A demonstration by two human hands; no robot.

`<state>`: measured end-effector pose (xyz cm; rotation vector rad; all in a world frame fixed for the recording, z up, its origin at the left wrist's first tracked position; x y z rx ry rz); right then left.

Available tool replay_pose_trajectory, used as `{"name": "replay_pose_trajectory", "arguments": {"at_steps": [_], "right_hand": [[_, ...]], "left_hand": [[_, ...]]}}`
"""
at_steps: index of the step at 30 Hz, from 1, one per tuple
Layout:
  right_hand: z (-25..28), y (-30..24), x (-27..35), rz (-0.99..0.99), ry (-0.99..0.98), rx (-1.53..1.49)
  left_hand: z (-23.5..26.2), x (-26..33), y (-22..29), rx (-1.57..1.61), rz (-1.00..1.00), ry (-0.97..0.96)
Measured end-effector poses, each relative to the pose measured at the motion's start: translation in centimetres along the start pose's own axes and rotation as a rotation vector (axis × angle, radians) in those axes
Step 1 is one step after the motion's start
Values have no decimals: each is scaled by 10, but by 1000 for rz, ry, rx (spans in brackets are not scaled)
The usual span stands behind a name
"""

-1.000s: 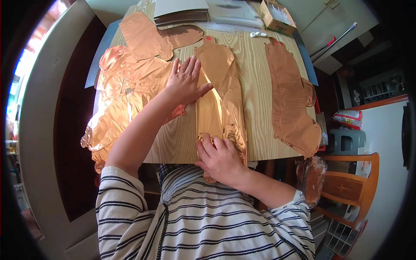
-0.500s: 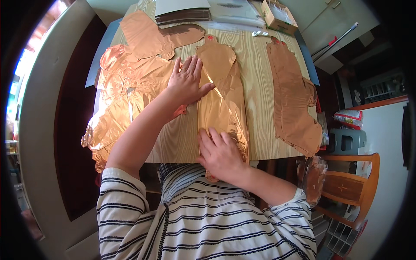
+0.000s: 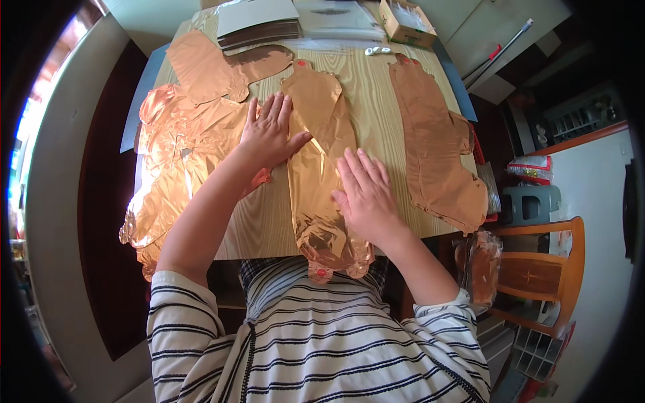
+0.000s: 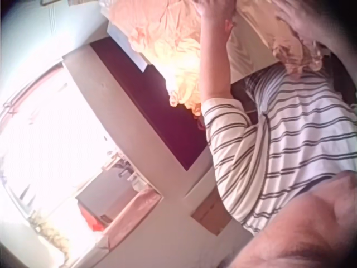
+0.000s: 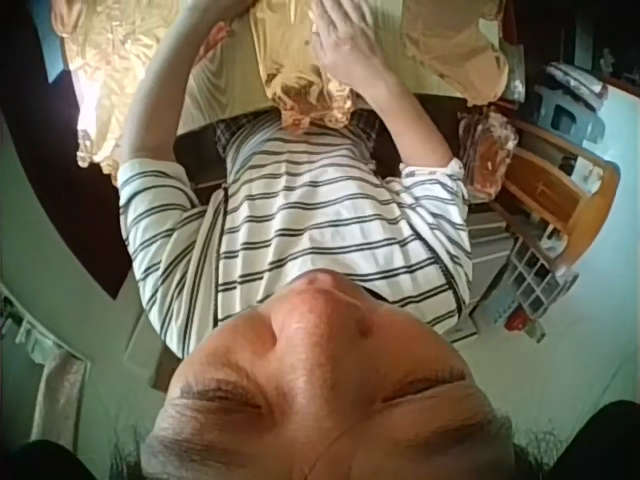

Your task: Manually folding deflated foil balloons around cardboard inserts for packaging.

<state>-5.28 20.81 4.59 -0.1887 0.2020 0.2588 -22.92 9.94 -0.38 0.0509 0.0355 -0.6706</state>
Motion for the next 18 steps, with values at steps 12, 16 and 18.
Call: {"name": "replay_pose_trajectory", "arguments": {"at_steps": [12, 16, 18], "right_hand": [[-32, 15, 9, -68, -124, -35], [-31, 16, 6, -93, -192, -108], [-32, 20, 8, -106, -236, -166]], "left_hand": [[35, 20, 95, 75, -383, 100], [26, 18, 114, 234, -531, 125], [27, 10, 116, 268, -529, 114]]}}
Point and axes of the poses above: each hand's wrist, its own x-axis away from the middle knuckle, its own z-axis out of the back of the hand, y = z × x, the point moved 10 cm from there along -x, towards the middle knuckle, and after that the axes turned 1 degree about -y, right-handed, at the moved point
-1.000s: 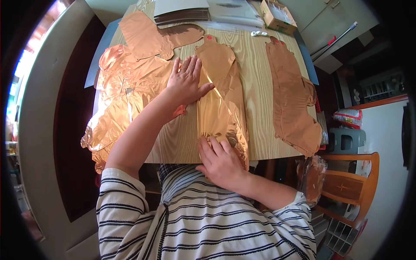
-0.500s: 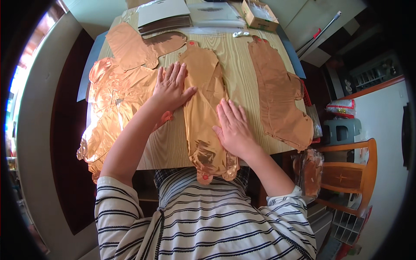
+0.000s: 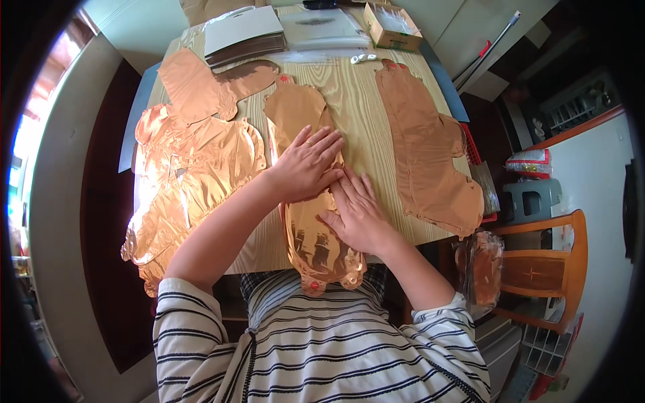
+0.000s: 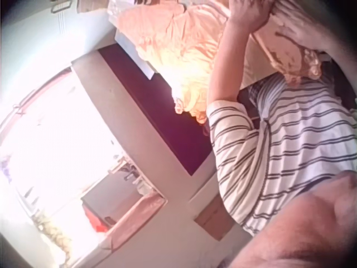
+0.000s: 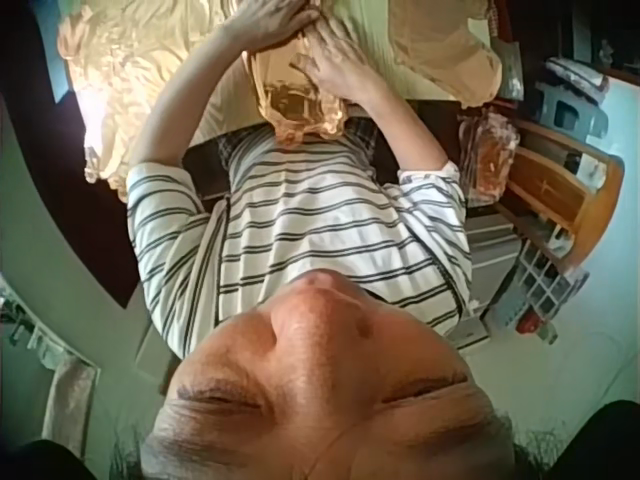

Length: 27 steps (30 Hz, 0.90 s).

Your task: Manually folding deflated foil balloons around cardboard inserts for packaging.

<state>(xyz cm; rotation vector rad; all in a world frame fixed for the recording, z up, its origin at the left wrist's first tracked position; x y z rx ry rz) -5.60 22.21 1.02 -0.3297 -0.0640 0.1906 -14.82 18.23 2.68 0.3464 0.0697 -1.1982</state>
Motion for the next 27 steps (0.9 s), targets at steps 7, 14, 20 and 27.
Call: {"name": "replay_pose_trajectory", "arguments": {"at_steps": [7, 14, 20, 27], "right_hand": [[22, 22, -3, 38, 71, -132], [5, 20, 0, 76, 37, 34], [14, 20, -1, 90, -3, -31], [28, 34, -28, 150, 46, -33]], "left_hand": [[11, -15, -4, 27, -53, 47], [14, -15, -22, -10, 115, 156], [22, -3, -44, -87, 225, 279], [18, 51, -67, -159, 402, 86]]}}
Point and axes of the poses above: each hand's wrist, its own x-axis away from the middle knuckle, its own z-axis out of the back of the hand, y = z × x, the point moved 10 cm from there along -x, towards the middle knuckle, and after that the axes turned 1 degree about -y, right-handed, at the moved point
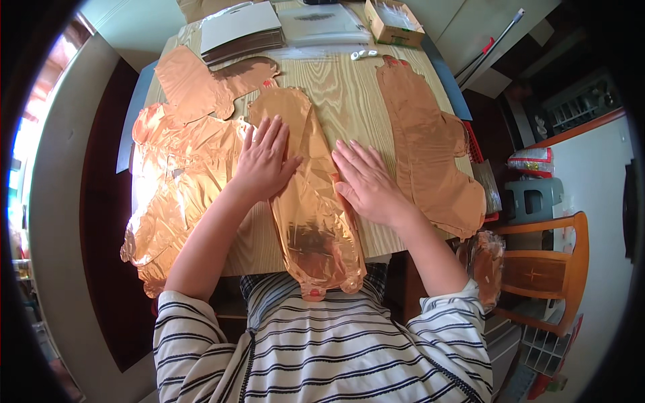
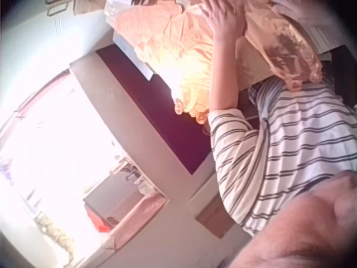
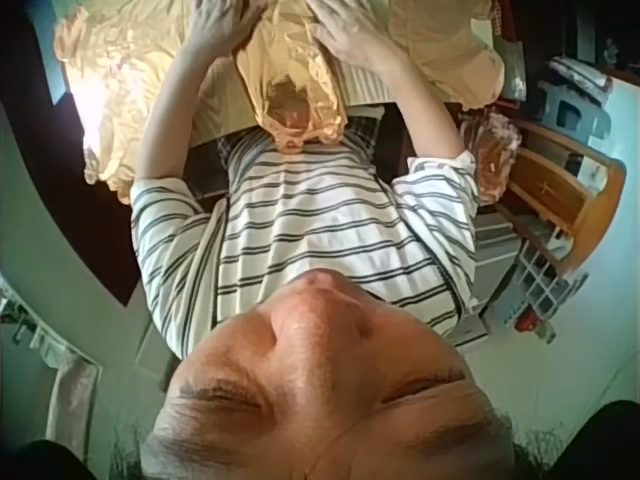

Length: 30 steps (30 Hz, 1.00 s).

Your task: Manually folding deflated foil balloons around cardboard inserts for packaging.

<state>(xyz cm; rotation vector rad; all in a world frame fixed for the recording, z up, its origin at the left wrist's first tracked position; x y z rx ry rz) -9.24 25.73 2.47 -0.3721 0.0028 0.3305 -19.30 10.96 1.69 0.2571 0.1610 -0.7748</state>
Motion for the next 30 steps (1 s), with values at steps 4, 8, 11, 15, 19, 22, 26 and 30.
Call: {"name": "replay_pose_trajectory", "arguments": {"at_steps": [4, 8, 11, 15, 19, 22, 26, 30], "right_hand": [[-16, -1, -2, 19, -29, 120], [-16, -2, 4, -6, -18, 132], [-12, -2, 4, -37, -2, 121], [-11, -1, 7, -15, 40, 139], [-15, 1, 6, -47, 0, 144], [-15, 3, 6, -57, -2, 149], [-16, 0, 6, -75, -11, 154], [-14, -5, 11, -122, -35, 147]], "left_hand": [[-13, -2, -8, 23, 10, -68], [-21, -8, -6, 21, -14, -135], [-20, -13, 3, -15, -47, -108], [-11, -18, 13, -18, -71, -86], [9, -17, 60, 24, -252, -13], [1, -15, 88, 137, -351, -119], [-8, -32, 69, 125, -267, -3], [-10, -49, 62, 104, -259, 20]]}}
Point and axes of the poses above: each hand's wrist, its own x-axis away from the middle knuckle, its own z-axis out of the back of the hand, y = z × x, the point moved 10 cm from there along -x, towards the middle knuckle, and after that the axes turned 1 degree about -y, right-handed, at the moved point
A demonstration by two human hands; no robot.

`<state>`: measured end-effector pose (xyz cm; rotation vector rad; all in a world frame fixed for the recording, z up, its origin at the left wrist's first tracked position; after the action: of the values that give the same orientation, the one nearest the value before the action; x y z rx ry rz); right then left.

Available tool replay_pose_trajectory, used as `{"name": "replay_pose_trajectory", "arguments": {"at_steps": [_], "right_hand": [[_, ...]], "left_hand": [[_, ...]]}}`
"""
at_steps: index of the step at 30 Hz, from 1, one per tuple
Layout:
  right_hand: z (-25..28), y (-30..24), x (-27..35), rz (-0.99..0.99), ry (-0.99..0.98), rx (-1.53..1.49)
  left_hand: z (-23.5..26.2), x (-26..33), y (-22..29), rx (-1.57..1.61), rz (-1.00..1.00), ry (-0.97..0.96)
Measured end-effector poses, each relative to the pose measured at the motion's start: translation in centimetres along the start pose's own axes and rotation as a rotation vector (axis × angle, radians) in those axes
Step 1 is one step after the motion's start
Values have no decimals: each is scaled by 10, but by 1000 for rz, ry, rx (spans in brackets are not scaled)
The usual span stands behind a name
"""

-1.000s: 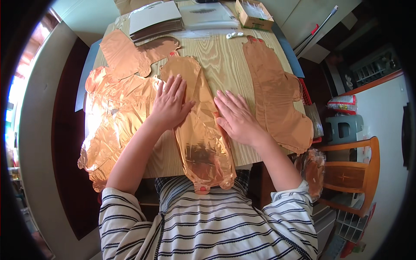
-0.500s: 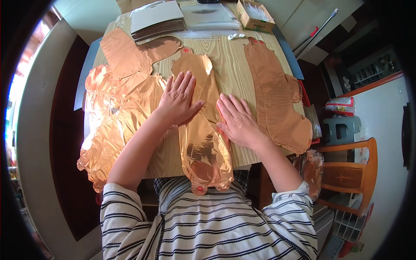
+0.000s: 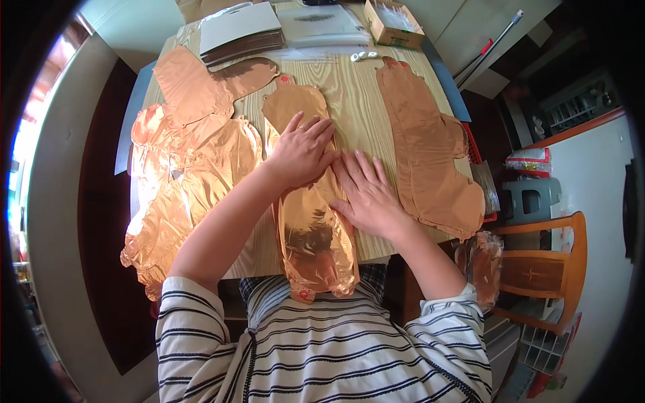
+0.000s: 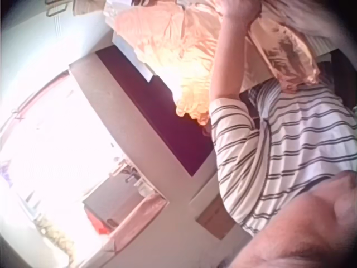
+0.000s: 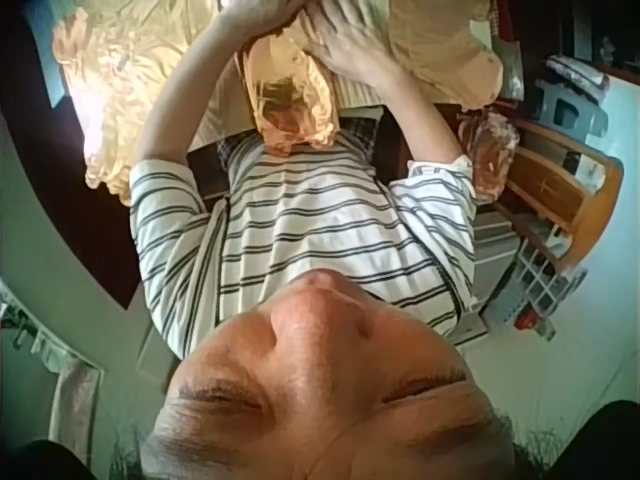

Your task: Manually folding deflated foil balloons around cardboard inserts for packaging.

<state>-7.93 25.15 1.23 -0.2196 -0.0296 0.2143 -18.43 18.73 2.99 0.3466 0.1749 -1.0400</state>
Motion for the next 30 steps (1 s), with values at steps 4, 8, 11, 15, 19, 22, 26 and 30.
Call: {"name": "replay_pose_trajectory", "arguments": {"at_steps": [4, 8, 11, 15, 19, 22, 26, 30], "right_hand": [[-7, -12, 15, 34, -68, 22], [-9, -20, 33, 94, -79, 16], [-9, -23, 40, 112, -81, -11], [-8, -24, 40, 107, -87, -19], [-6, -22, 39, 94, -90, -56], [1, -12, 32, 42, -82, -27], [5, 0, 30, 13, -83, -43], [9, -2, 28, 42, -57, -40]], "left_hand": [[-2, -13, -7, -63, 27, 10], [-8, -24, -21, -106, 65, 43], [-12, -31, -31, -108, 82, 22], [-14, -43, -51, -112, 107, 65], [-11, -56, -68, -40, 185, 141], [-22, -73, -79, 28, 230, 171], [-33, -96, -93, 232, 237, 271], [13, -94, -128, 481, 389, 506]]}}
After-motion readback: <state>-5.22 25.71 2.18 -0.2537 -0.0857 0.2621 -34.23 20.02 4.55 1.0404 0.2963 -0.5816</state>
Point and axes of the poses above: each hand's wrist, its own x-axis away from the middle knuckle, its own z-axis out of the back of the hand, y = z × x, the point moved 10 cm from there along -x, towards the middle knuckle, and after that the axes turned 1 degree about -y, right-handed, at the moved point
